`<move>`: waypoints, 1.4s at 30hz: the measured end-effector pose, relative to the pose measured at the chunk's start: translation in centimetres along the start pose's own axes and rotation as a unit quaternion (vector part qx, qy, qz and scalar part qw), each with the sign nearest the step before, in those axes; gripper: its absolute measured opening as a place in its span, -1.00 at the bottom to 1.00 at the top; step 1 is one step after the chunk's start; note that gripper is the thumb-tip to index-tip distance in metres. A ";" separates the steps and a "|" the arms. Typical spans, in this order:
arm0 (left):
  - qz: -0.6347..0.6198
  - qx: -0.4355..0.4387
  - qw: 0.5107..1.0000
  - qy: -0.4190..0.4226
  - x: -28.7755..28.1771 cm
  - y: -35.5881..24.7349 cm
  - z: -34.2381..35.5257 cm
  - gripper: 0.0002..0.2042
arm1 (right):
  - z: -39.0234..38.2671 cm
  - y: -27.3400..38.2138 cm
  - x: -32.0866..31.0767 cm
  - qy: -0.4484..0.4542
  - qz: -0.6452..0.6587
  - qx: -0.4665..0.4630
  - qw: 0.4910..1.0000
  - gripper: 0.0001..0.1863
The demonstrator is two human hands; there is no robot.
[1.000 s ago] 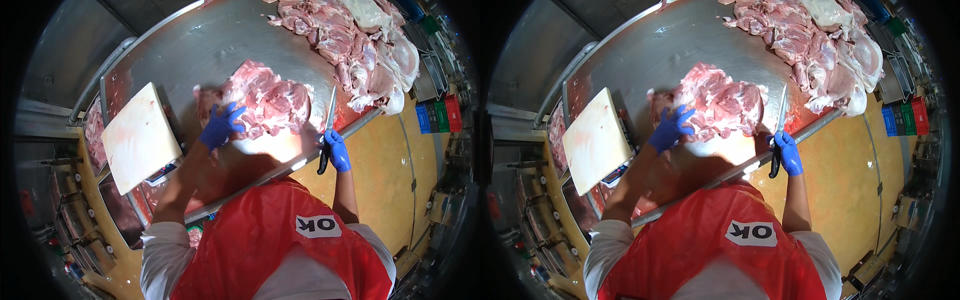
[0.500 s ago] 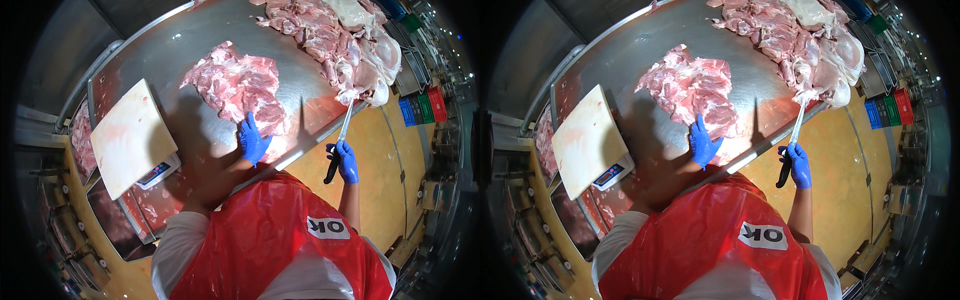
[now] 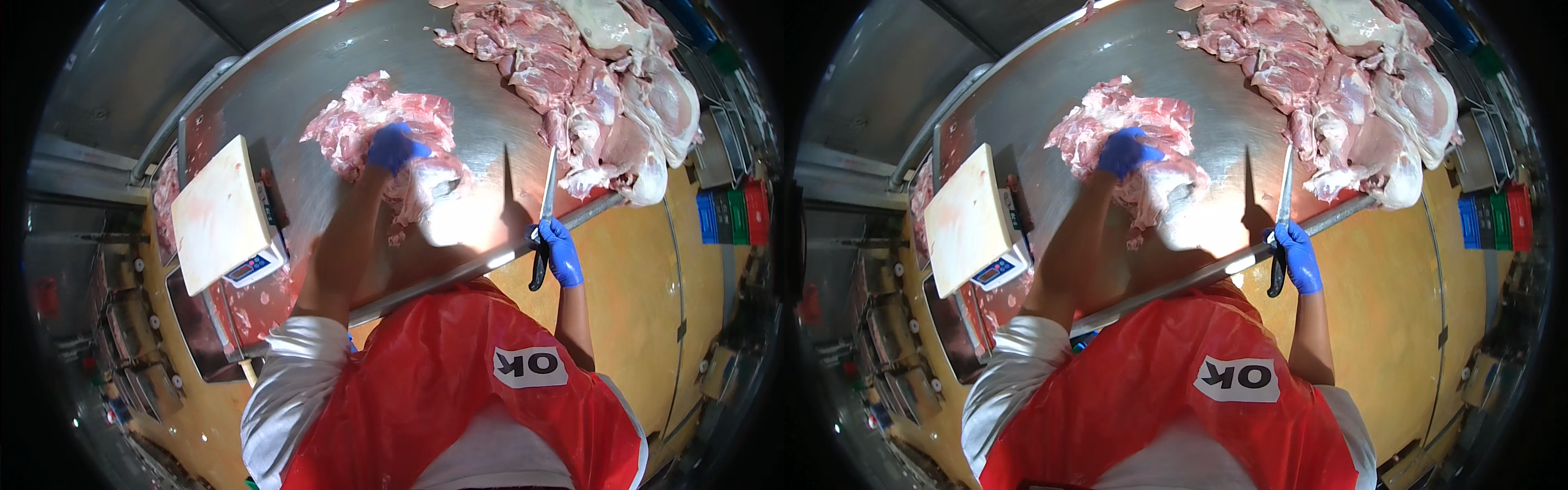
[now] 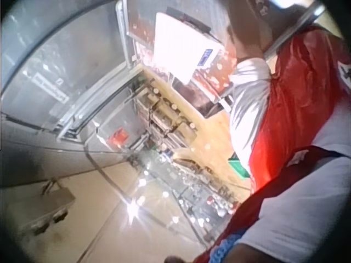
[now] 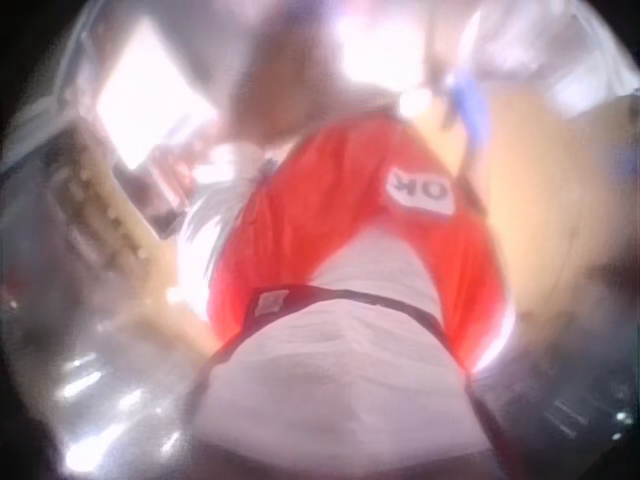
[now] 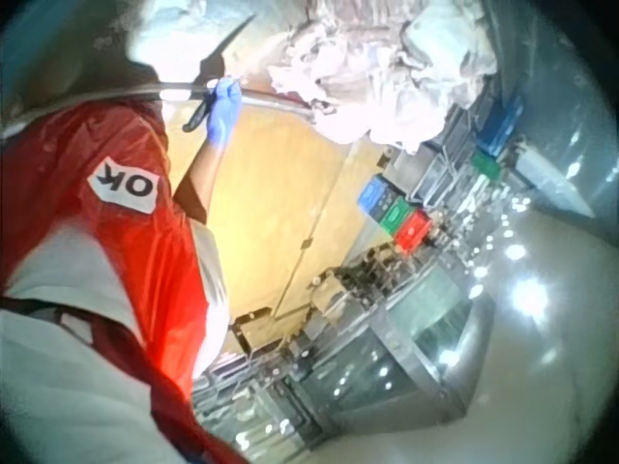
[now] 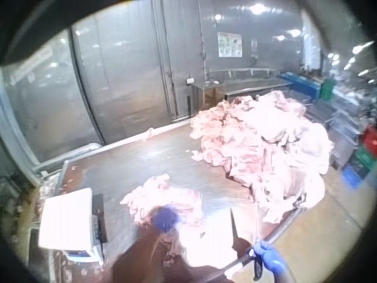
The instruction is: The person cuts large pieces of raw meat on a stainless steel table using a knife, separates portions, and places them into green crates and metal trays. The person also uses a digital scale to weigh portions of meat during the process.
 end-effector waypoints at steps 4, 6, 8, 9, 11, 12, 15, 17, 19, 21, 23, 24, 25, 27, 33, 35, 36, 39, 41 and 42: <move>-0.262 -0.317 0.876 0.251 4.0 3.4 1.6 -0.63 | 4.5 0.9 0.5 0.087 0.000 -0.010 0.996 -0.74; -0.206 -0.315 0.911 0.167 4.3 6.0 0.7 -0.63 | 6.4 1.7 2.3 0.125 -0.022 -0.019 0.992 -0.75; -0.081 -0.239 0.959 0.131 2.3 2.5 1.5 -0.69 | 8.8 2.4 3.5 0.132 -0.033 -0.049 0.989 -0.76; -0.056 -0.178 0.971 0.147 1.5 0.0 1.2 -0.70 | 10.1 3.0 4.3 0.140 -0.042 -0.065 0.987 -0.76; -0.005 -0.057 0.983 0.174 0.4 -3.5 0.4 -0.68 | 12.9 4.4 6.1 0.145 -0.056 -0.122 0.980 -0.77; 0.051 0.093 0.985 0.133 -0.1 -6.3 -0.3 -0.65 | 14.3 5.3 7.1 0.147 -0.063 -0.149 0.976 -0.77; 0.087 -0.137 0.984 0.073 0.0 -5.3 -5.4 -0.58 | 17.3 7.1 10.0 0.165 -0.093 -0.185 0.964 -0.75; 0.121 -0.151 0.981 0.022 0.1 -5.4 -9.0 -0.58 | 18.5 6.4 12.0 0.208 -0.083 -0.160 0.961 -0.74; 0.102 -0.179 0.978 -0.039 -0.3 -4.6 -11.8 -0.57 | 18.9 5.1 13.3 0.220 -0.101 -0.153 0.958 -0.73; 0.036 -0.232 0.965 -0.114 -1.6 -2.2 -15.5 -0.55 | 17.5 3.7 14.4 0.214 -0.148 -0.162 0.952 -0.73; -0.105 -0.233 0.949 -0.185 -1.6 2.1 -18.9 -0.42 | 15.4 3.0 14.8 0.227 -0.164 -0.162 0.946 -0.73; -0.197 -0.256 0.915 -0.242 -1.8 3.8 -20.3 -0.40 | 14.7 2.3 14.6 0.229 -0.152 -0.163 0.948 -0.74; -0.286 -0.274 0.869 -0.296 -1.9 5.4 -21.9 -0.38 | 14.2 1.8 14.6 0.231 -0.139 -0.163 0.949 -0.75; -0.517 -0.394 0.695 -0.307 0.8 7.1 -24.7 -0.48 | 13.2 1.1 14.4 0.243 -0.108 -0.119 0.957 -0.77; -0.694 -0.431 0.528 -0.232 1.1 10.1 -26.7 -0.63 | 11.8 1.5 15.3 0.229 -0.117 -0.074 0.964 -0.78; -0.508 -0.425 0.706 -0.250 -2.0 10.7 -25.6 -0.69 | 11.6 2.1 15.7 0.218 -0.124 -0.079 0.965 -0.80; -0.414 -0.386 0.776 -0.280 -3.1 10.3 -23.9 -0.71 | 11.8 2.0 15.8 0.210 -0.144 -0.079 0.964 -0.79; -0.081 -0.204 0.938 -0.267 -7.5 4.5 -16.2 -0.72 | 11.8 2.3 16.7 0.208 -0.168 -0.105 0.958 -0.79; 0.004 -0.090 0.958 -0.272 -8.9 -0.2 -13.9 -0.75 | 11.1 2.7 17.8 0.211 -0.183 -0.092 0.956 -0.78; -0.134 -0.111 0.956 -0.234 -7.8 1.3 -13.9 -0.75 | 10.8 3.0 18.4 0.214 -0.186 -0.078 0.956 -0.78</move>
Point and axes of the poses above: each hand's wrist, its own z-axis towards the middle knuckle, its own x-axis out of the palm, y = z × x, the point moved 8 cm from there along z, towards the middle knuckle, and after that the axes turned 2 degrees about -y, right-handed, at the moved point
